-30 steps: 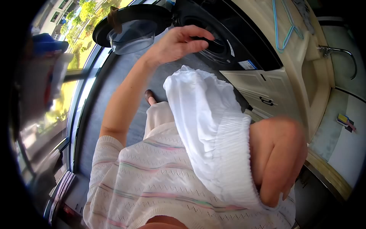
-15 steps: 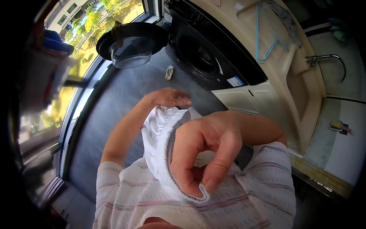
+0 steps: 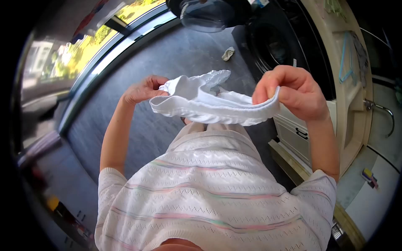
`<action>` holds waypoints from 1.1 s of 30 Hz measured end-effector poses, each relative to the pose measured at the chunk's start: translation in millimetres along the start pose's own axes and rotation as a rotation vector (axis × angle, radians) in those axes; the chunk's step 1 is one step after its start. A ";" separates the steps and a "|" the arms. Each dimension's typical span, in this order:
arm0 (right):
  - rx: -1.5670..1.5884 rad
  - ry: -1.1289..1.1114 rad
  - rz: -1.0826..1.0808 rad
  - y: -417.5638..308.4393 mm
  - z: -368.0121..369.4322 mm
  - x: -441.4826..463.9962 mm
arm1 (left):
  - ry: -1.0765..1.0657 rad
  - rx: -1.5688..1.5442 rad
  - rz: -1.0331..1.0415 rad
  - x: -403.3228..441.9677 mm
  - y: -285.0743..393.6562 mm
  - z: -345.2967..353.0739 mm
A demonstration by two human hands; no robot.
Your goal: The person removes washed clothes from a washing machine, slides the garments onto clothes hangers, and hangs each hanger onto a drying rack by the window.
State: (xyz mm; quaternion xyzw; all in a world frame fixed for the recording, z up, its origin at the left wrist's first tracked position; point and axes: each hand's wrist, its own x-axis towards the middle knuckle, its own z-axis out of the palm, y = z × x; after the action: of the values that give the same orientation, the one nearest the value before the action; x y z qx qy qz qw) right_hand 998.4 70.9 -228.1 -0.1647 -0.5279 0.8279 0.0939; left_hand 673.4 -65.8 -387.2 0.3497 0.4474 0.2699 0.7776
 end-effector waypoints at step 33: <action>-1.006 -0.209 0.147 27.5 12.3 186.2 | 1.275 0.455 0.360 -242.6 40.0 37.1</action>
State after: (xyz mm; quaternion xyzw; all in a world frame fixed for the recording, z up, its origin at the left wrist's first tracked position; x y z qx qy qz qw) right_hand 821.6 110.1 -280.5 -0.1423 -0.8542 0.4882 -0.1084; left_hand 591.8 -230.4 -219.6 0.3458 0.7969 0.4466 0.2143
